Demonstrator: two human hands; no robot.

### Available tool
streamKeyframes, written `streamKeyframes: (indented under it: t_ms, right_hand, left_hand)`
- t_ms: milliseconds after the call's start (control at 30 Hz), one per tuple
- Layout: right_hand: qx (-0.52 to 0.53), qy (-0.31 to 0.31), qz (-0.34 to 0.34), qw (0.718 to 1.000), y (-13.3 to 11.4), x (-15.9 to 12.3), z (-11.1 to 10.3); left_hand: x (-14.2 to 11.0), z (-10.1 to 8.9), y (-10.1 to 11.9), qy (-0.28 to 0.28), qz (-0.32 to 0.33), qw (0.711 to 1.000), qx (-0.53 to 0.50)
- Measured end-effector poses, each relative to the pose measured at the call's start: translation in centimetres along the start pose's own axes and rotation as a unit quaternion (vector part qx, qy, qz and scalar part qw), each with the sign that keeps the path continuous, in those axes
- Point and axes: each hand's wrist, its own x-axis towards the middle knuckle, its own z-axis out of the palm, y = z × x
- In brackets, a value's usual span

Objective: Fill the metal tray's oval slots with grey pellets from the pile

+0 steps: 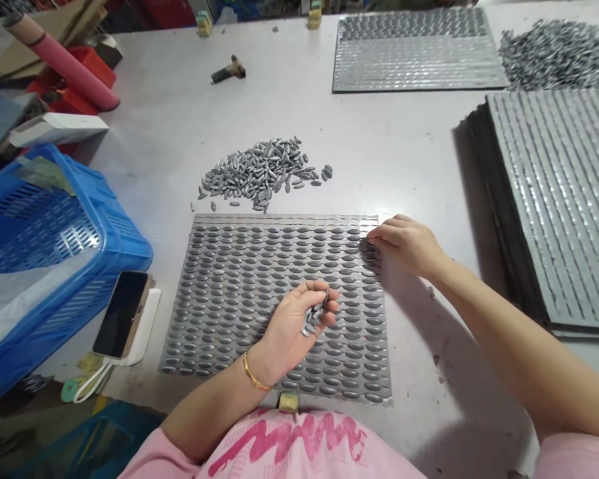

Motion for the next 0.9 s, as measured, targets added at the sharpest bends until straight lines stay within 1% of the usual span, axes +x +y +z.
streamKeyframes:
  t_ms: [100,200,400,467,500,567,600,633,700,733,800,833,900]
  right_hand:
    - [-0.089,-0.024,-0.041,0.995,-0.1,0.1,-0.5]
    - [-0.132,-0.035,-0.051,0.989,-0.3,0.4,-0.9]
    - [-0.090,-0.108,-0.051,0.989,0.8,1.7,-1.2]
    - [-0.085,-0.115,-0.053,0.988,0.8,1.9,-1.5]
    - [-0.082,-0.104,-0.050,0.990,0.5,1.9,-1.6]
    - [-0.057,-0.065,-0.039,0.996,-1.1,1.6,-1.8]
    - [-0.032,-0.043,-0.031,0.998,-2.3,1.3,-2.0]
    - [0.014,-0.033,-0.034,0.999,-3.7,1.0,-2.1]
    - [0.125,-0.063,-0.062,0.988,-6.8,0.3,-2.2]
    - [0.162,-0.076,-0.074,0.981,-8.2,0.0,-2.2]
    - [0.195,-0.097,-0.101,0.971,-10.2,-0.4,-2.1]
    - [0.199,-0.100,-0.113,0.968,-10.8,-0.6,-2.0]
    - [0.195,-0.090,-0.135,0.967,-11.3,-0.7,-1.8]
  left_hand:
    - [-0.1,0.0,0.1,-0.004,0.014,1.000,-0.003]
    - [-0.1,0.1,0.2,-0.012,0.015,1.000,-0.002]
    - [-0.3,0.4,0.4,0.000,0.004,1.000,-0.001]
    - [-0.3,0.4,0.6,0.008,0.008,1.000,-0.013]
    - [-0.2,0.4,0.6,0.011,0.010,1.000,-0.019]
    - [-0.1,0.4,0.6,0.017,0.014,0.999,-0.031]
    - [0.0,0.3,0.6,0.018,0.015,0.999,-0.034]
    - [0.1,0.3,0.5,0.019,0.017,0.999,-0.035]
    - [0.4,0.3,0.3,0.019,0.023,0.999,-0.034]
    - [0.6,0.3,0.2,0.018,0.027,0.999,-0.031]
    - [0.8,0.3,-0.1,0.012,0.036,0.999,-0.027]
    - [0.9,0.3,-0.2,0.007,0.038,0.999,-0.024]
    - [0.9,0.4,-0.3,-0.003,0.034,0.999,-0.023]
